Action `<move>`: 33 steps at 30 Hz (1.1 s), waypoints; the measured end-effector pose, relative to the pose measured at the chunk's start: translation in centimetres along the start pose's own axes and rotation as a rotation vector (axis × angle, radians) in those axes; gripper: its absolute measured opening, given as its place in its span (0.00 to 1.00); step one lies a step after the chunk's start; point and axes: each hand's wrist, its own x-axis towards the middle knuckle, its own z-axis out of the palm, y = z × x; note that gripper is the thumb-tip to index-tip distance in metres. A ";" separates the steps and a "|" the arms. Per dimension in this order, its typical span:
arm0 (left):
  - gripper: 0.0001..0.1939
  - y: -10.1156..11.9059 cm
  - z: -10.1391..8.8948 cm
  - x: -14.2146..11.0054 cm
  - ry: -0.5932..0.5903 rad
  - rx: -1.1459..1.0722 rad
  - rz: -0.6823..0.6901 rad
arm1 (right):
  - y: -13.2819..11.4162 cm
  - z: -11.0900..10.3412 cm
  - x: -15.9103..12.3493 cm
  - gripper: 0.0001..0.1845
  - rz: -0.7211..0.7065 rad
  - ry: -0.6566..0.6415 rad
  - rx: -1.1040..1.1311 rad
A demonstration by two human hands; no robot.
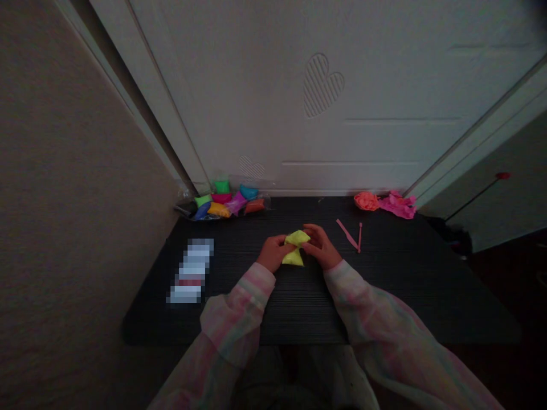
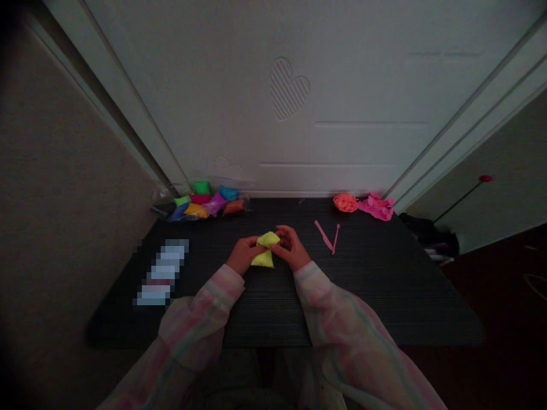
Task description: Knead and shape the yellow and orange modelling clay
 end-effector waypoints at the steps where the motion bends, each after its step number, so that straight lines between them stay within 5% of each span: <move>1: 0.07 -0.1 0.0 0.0 -0.013 0.058 0.007 | -0.2 0.1 -0.1 0.26 -0.022 -0.003 -0.033; 8: 0.06 -0.1 0.0 0.0 -0.059 0.260 0.066 | -0.6 0.7 -0.5 0.14 -0.046 0.045 -0.255; 18: 0.07 0.3 -0.1 -0.2 -0.257 0.100 -0.035 | -1.4 -0.2 -0.2 0.12 0.078 0.135 -0.184; 33: 0.09 0.2 -1.2 -0.2 -0.252 -0.002 -0.075 | -0.9 -1.2 0.2 0.12 0.104 0.198 -0.016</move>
